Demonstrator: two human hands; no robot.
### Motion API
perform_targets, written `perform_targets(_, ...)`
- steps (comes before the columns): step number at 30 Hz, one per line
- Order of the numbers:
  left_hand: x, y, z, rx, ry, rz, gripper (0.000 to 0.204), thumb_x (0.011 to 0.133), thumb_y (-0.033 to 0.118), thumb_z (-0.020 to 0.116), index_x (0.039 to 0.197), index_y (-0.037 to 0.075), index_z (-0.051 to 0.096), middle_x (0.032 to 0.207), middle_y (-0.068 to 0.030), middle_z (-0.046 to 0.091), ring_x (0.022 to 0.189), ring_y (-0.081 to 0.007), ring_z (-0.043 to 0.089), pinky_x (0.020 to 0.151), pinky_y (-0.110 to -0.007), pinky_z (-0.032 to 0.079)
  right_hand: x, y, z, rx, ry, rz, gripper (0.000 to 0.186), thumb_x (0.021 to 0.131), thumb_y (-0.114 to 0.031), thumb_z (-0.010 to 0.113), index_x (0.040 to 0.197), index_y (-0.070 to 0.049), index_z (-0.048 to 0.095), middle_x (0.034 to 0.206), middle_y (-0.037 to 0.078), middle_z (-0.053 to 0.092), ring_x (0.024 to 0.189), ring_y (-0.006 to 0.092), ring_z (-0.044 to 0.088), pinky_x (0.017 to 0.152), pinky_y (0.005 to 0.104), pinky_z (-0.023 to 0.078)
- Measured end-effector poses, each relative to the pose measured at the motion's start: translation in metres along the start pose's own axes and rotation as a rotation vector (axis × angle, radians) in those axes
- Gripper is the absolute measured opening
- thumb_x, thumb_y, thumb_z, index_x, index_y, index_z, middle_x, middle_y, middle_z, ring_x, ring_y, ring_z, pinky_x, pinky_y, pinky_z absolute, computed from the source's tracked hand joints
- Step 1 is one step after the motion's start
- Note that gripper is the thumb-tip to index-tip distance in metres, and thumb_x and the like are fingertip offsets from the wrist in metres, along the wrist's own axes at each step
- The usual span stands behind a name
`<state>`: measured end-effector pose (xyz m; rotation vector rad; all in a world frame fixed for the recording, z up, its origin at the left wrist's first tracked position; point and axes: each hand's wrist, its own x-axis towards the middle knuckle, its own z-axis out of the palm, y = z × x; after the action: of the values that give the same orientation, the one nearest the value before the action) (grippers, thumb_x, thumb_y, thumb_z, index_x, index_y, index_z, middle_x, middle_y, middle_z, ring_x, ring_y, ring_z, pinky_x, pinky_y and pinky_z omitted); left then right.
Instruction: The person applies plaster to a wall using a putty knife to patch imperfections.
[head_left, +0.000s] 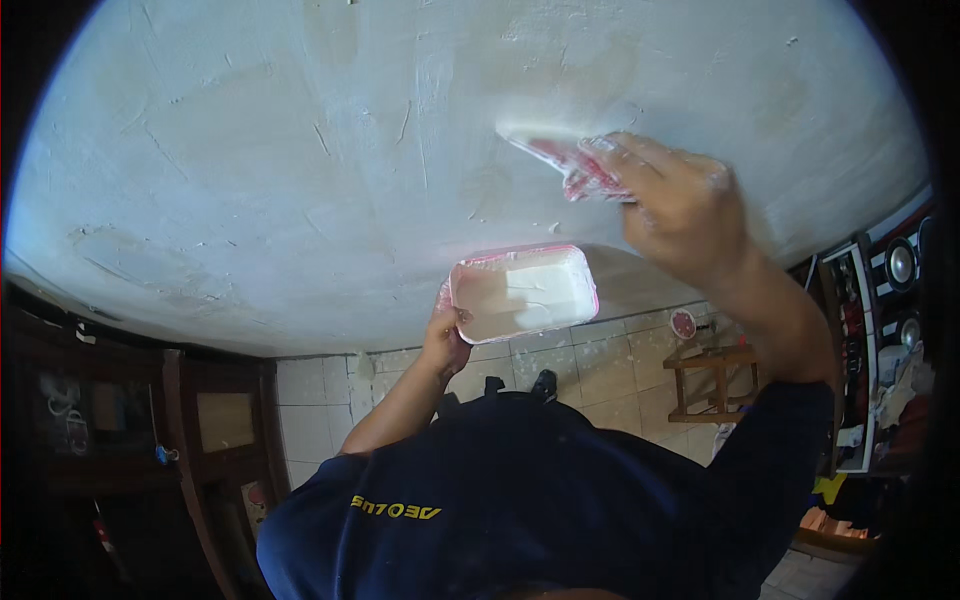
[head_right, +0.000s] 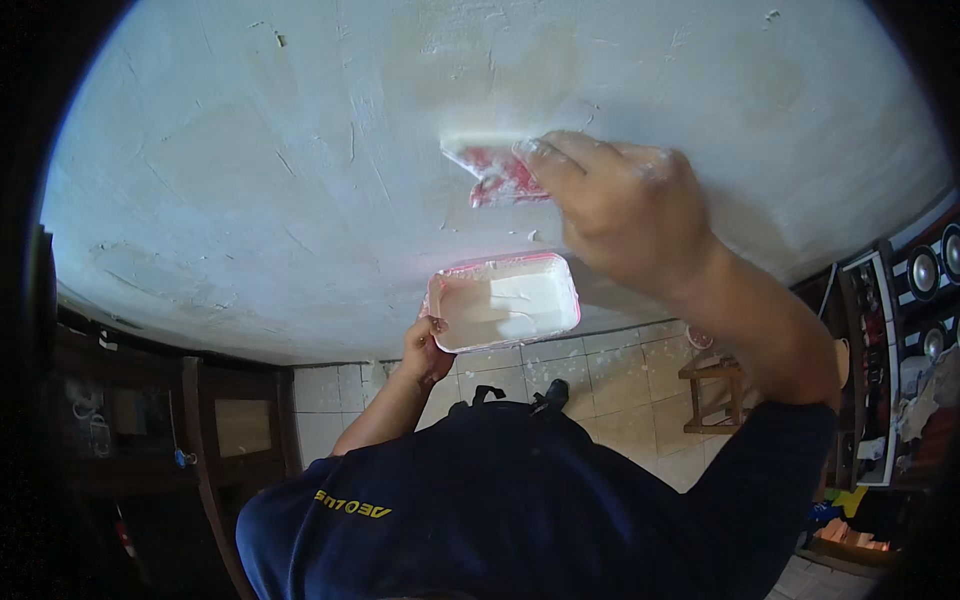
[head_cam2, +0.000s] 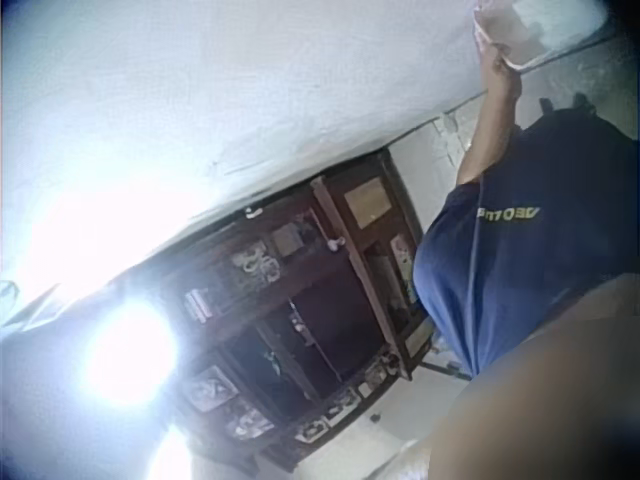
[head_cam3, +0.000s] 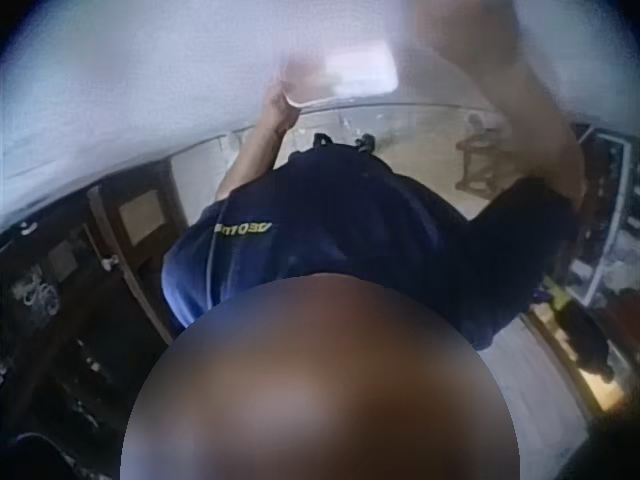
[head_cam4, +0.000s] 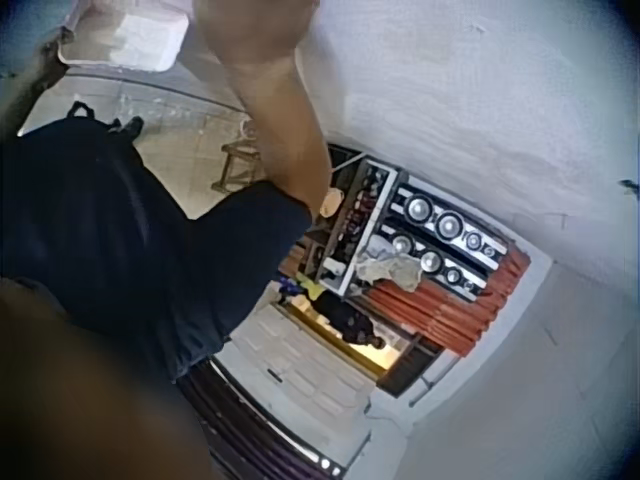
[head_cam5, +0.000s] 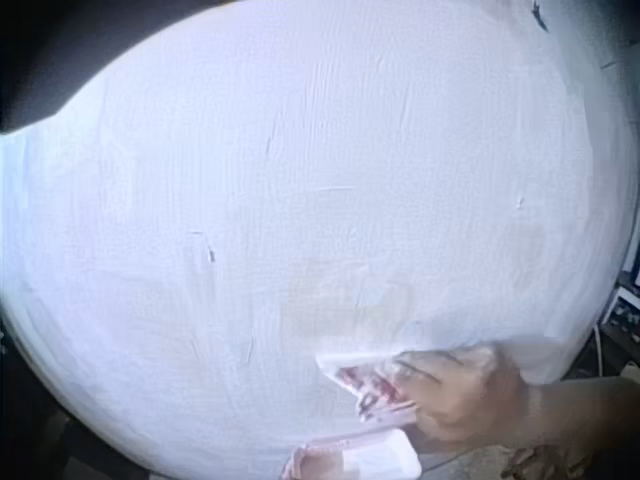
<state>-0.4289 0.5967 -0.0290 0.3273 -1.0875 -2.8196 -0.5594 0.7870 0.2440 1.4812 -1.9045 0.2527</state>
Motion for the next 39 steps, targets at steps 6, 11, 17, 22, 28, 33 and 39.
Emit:
perform_targets(6, 0.002, -0.012, -0.012, -0.042, -0.038, 0.016, 0.065, 0.070, 0.017, 0.047, 0.134, 0.009, 0.036, 0.127, -0.0116, 0.046, 0.118, -0.0278, 0.045, 0.099, -0.044, 0.036, 0.026, 0.010, -0.051, -0.374, 0.068, -0.021, 0.042, 0.061, 0.006, 0.063, 0.102, 0.000, 0.064, 0.105, 0.018, 0.064, 0.081, 0.0305, 0.066, 0.067, 0.0338, 0.054)
perform_targets(11, 0.002, -0.008, 0.000, -0.027, -0.002, 0.031, 0.063, 0.070, 0.018, 0.048, 0.132, 0.007, 0.038, 0.125, -0.0120, 0.048, 0.117, -0.0274, 0.046, 0.100, -0.043, 0.036, 0.006, 0.006, 0.007, -0.621, 0.172, -0.148, 0.029, 0.075, -0.009, 0.057, 0.102, -0.001, 0.063, 0.109, 0.016, 0.062, 0.086, 0.0284, 0.066, 0.072, 0.0348, 0.054)
perform_targets(17, 0.006, -0.008, 0.000, -0.007, -0.003, -0.010, 0.065, 0.069, 0.018, 0.047, 0.132, 0.007, 0.037, 0.127, -0.0113, 0.047, 0.118, -0.0267, 0.045, 0.101, -0.042, 0.034, -0.053, -0.039, 0.077, -0.465, 0.008, -0.084, 0.032, 0.077, -0.013, 0.054, 0.104, 0.002, 0.061, 0.114, 0.023, 0.058, 0.089, 0.0352, 0.064, 0.079, 0.0395, 0.052)
perform_targets(22, 0.011, -0.009, -0.008, 0.024, -0.039, 0.033, 0.069, 0.069, 0.018, 0.046, 0.137, 0.008, 0.033, 0.130, -0.0097, 0.046, 0.119, -0.0263, 0.044, 0.101, -0.043, 0.034, -0.068, -0.056, 0.098, -0.303, -0.050, -0.023, 0.032, 0.077, -0.014, 0.053, 0.104, 0.003, 0.061, 0.114, 0.024, 0.058, 0.091, 0.0355, 0.064, 0.083, 0.0410, 0.050)
perform_targets(28, 0.009, -0.014, -0.018, -0.009, 0.102, -0.065, 0.069, 0.069, 0.018, 0.046, 0.137, 0.009, 0.034, 0.130, -0.0098, 0.046, 0.119, -0.0264, 0.044, 0.100, -0.045, 0.035, -0.075, -0.061, 0.104, -0.134, -0.137, 0.017, 0.032, 0.077, -0.015, 0.053, 0.104, 0.003, 0.060, 0.115, 0.023, 0.057, 0.091, 0.0356, 0.064, 0.081, 0.0406, 0.051)
perform_targets(33, 0.015, -0.019, -0.027, 0.031, 0.002, -0.081, 0.067, 0.069, 0.018, 0.047, 0.135, 0.010, 0.036, 0.126, -0.0122, 0.048, 0.116, -0.0281, 0.048, 0.099, -0.046, 0.036, -0.045, -0.032, 0.061, -0.076, -0.157, 0.049, 0.027, 0.076, -0.010, 0.054, 0.099, 0.002, 0.061, 0.104, 0.020, 0.063, 0.087, 0.0299, 0.066, 0.073, 0.0353, 0.054)
perform_targets(39, 0.006, -0.004, -0.001, -0.082, 0.016, -0.058, 0.067, 0.064, 0.007, 0.045, 0.131, 0.004, 0.037, 0.125, -0.0149, 0.048, 0.118, -0.0294, 0.047, 0.101, -0.042, 0.037, 0.009, -0.006, -0.005, -0.072, -0.068, 0.043, 0.025, 0.073, -0.005, 0.056, 0.097, -0.001, 0.062, 0.100, 0.018, 0.064, 0.082, 0.0256, 0.067, 0.063, 0.0314, 0.054)
